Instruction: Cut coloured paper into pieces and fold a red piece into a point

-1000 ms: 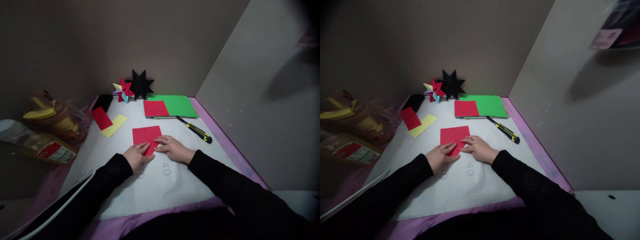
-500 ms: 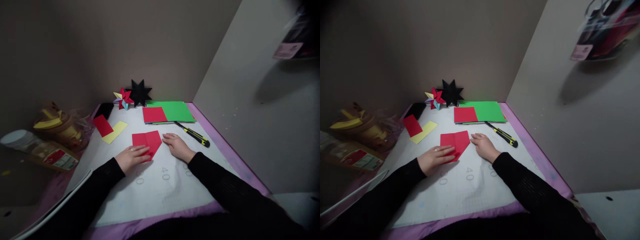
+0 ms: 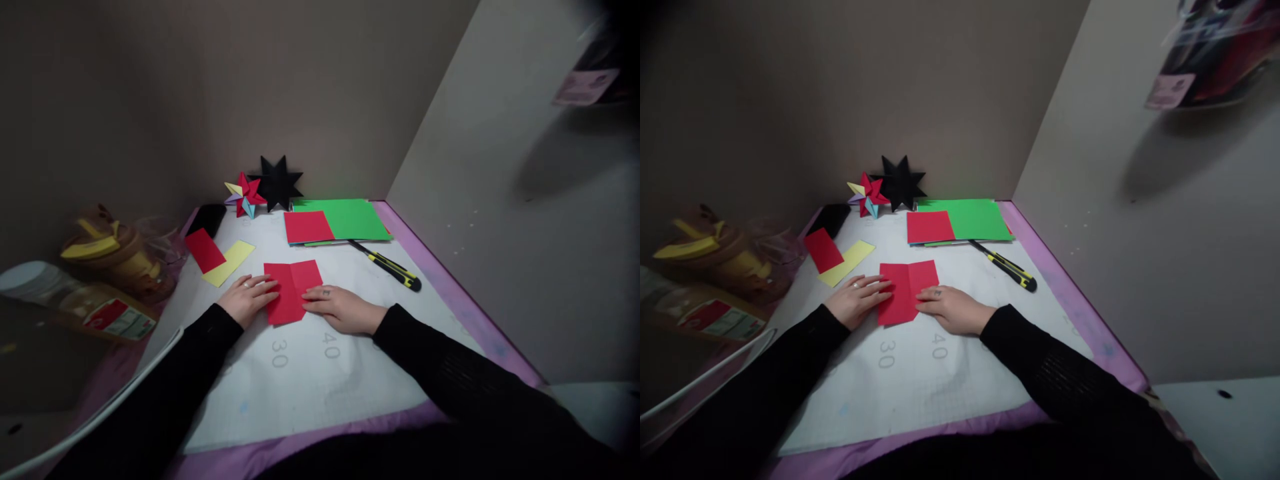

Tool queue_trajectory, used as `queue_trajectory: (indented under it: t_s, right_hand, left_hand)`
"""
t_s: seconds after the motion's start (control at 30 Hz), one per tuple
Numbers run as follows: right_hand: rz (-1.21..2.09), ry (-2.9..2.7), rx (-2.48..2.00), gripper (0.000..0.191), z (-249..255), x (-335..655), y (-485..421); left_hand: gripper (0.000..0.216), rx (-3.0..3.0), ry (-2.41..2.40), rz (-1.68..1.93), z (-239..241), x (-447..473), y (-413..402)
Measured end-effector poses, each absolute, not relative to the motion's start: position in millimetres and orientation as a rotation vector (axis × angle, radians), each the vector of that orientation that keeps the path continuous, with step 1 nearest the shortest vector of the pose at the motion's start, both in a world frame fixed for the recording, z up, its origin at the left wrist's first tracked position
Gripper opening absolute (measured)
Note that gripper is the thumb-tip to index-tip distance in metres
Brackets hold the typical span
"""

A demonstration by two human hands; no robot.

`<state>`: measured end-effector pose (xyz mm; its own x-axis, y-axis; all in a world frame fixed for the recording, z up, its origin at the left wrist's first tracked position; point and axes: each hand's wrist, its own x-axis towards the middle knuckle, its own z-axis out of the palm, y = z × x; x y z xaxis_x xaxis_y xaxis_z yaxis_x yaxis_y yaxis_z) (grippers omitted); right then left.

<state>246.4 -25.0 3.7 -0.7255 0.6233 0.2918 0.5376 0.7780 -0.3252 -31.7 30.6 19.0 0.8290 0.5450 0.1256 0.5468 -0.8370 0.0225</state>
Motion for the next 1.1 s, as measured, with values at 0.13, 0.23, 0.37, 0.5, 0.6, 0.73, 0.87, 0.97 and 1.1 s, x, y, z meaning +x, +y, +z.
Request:
queue_trajectory:
  t_s: [0.13, 0.23, 0.37, 0.5, 0.6, 0.73, 0.87, 0.97, 1.1]
  right_hand:
    - [0.338, -2.570, -0.902, 0.037, 3.4, 247.2, -23.7]
    - [0.343, -2.577, -0.897, 0.038, 3.3, 247.6, -24.0]
    - [0.336, -2.592, -0.891, 0.041, 2.1, 247.5, -24.6]
    - [0.351, -2.626, -0.851, 0.037, 1.1, 248.4, -22.9]
    - [0.352, -2.642, -0.813, 0.033, 0.7, 250.3, -20.6]
    - [0.370, -2.689, -0.764, 0.034, 2.4, 252.5, -18.7]
    - [0.451, -2.732, -0.734, 0.041, 4.7, 253.7, -17.9]
    - [0.506, -2.705, -0.729, 0.044, 3.9, 254.1, -17.3]
    - [0.592, -2.590, -0.772, 0.040, 1.3, 252.7, -18.3]
  left_hand:
    - [0.033, -2.983, -0.863, -0.295, 24.6, -31.6, 29.0]
    - [0.026, -3.047, -0.757, -0.336, 28.5, -28.5, 24.5]
    - [0.020, -3.212, -0.600, -0.326, 25.0, -22.6, 19.1]
    - [0.022, -3.365, -0.598, -0.460, 16.2, -17.8, 19.0]
    - [0.024, -3.461, -0.706, -0.604, 12.9, -14.5, 20.6]
    - [0.026, -3.478, -0.985, -0.625, 12.2, -8.8, 21.0]
    - [0.029, -3.422, -1.232, -0.613, 12.4, -2.3, 20.4]
    - [0.029, -3.324, -1.407, -0.600, 13.8, 2.4, 20.9]
    - [0.029, -3.267, -1.614, -0.489, 16.3, 7.1, 23.6]
